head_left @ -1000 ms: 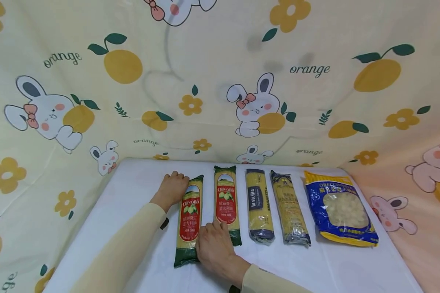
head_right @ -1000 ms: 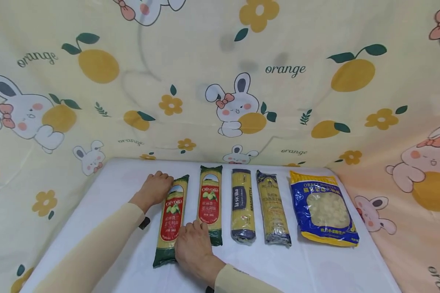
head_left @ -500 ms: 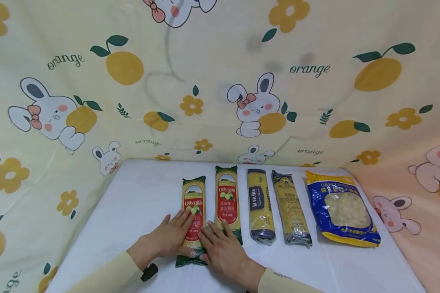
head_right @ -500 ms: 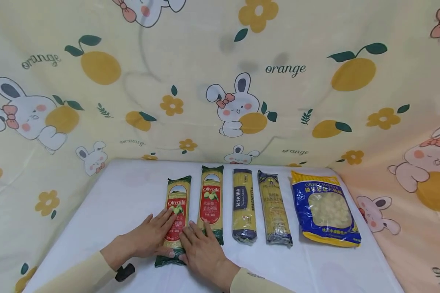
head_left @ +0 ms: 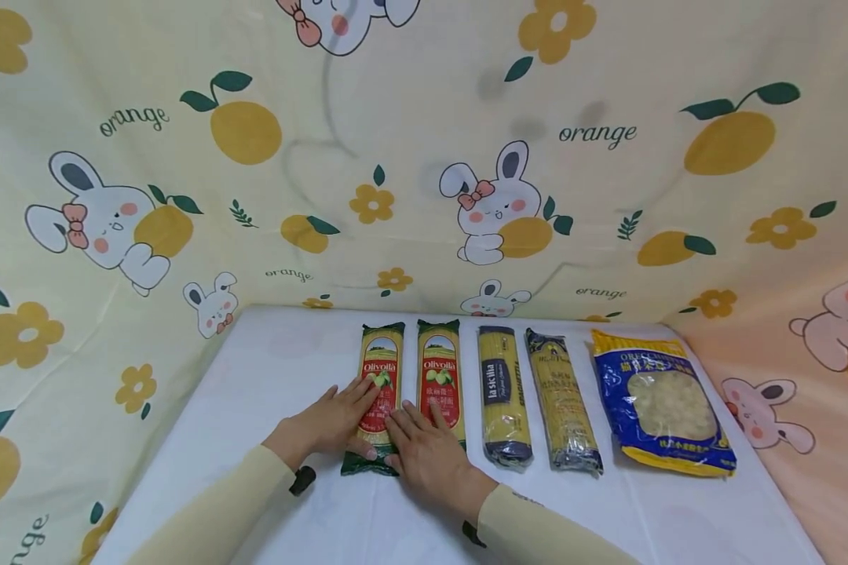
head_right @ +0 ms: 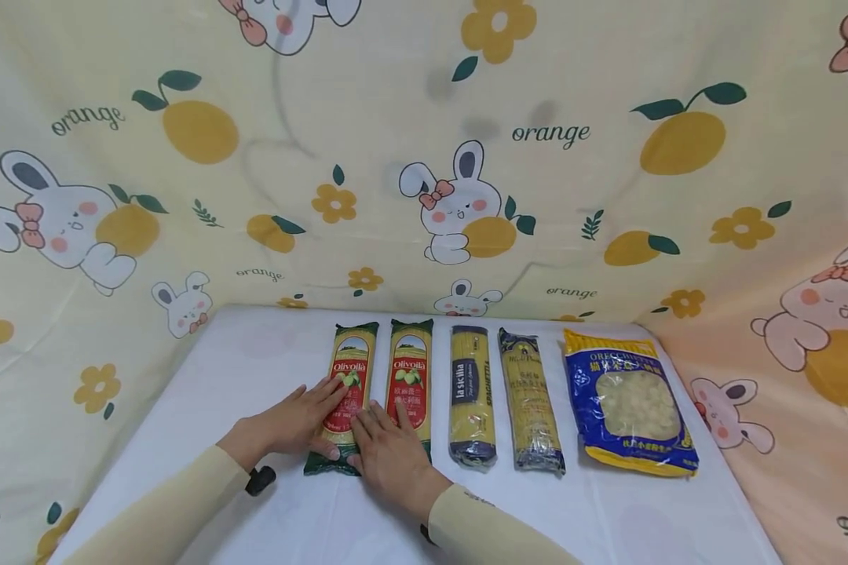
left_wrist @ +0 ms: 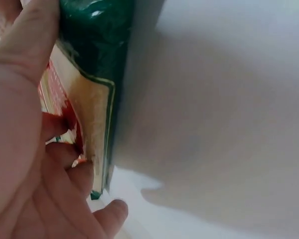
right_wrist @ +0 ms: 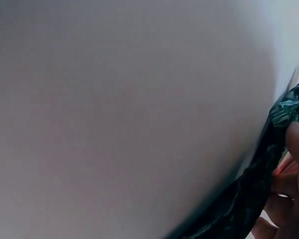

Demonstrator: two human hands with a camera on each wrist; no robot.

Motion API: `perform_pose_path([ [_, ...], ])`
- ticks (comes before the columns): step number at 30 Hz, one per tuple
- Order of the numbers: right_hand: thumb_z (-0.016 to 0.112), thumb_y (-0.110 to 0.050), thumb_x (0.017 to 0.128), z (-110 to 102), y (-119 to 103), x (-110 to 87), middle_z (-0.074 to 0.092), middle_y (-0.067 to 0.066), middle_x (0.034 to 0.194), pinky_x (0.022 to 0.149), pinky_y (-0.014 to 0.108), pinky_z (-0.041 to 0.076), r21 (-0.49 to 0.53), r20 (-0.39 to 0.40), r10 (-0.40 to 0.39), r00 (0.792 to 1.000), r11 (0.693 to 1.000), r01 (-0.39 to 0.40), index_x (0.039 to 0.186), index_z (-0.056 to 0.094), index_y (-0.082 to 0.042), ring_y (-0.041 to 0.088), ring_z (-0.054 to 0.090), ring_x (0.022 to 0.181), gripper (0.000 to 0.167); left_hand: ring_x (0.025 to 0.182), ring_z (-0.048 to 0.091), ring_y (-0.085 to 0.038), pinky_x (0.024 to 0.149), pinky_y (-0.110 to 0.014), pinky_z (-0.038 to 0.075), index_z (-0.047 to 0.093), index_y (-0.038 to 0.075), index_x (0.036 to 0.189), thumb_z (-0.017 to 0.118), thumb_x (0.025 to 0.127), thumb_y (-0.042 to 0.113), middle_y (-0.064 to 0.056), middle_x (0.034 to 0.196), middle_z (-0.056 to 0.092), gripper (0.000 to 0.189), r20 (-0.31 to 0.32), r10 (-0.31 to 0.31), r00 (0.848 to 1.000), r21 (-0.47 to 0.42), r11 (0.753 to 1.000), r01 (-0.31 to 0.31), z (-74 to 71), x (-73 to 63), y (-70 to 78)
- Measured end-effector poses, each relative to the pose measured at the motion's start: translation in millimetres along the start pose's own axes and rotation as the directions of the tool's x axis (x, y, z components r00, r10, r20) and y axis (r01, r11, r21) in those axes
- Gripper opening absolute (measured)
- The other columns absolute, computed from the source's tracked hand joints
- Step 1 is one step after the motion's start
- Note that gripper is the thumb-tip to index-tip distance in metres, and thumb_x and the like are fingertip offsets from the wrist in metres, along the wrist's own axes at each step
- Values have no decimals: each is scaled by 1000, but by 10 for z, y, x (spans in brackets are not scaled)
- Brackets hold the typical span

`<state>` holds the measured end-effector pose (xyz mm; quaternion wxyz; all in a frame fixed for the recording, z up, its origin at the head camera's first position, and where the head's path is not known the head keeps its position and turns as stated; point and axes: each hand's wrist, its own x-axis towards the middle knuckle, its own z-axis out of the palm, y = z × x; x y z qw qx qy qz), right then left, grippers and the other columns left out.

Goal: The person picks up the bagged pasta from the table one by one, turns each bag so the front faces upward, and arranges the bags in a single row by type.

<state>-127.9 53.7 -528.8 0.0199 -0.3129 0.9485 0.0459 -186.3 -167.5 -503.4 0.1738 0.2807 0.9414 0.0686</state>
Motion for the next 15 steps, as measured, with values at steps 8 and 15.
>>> perform_pose_path([
  [8, 42, -57, 110, 25, 37, 98, 39, -3, 170, 128, 59, 24, -8, -1, 18, 1000, 1000, -18, 164, 42, -22, 23, 30, 161, 64, 163, 19, -35, 126, -61, 26, 28, 5, 166, 77, 84, 67, -17, 176, 20, 114, 39, -42, 998, -22, 999, 42, -42, 101, -37],
  [15, 45, -54, 110, 19, 101, 33, 44, 0, 167, 128, 60, 24, 35, -44, 22, 999, 999, -21, 161, 47, -19, 24, 31, 160, 62, 162, 23, -35, 125, -62, 29, 32, 4, 165, 82, 85, 59, -17, 174, 25, 110, 12, -75, 997, -82, 994, 76, -16, 62, 8],
])
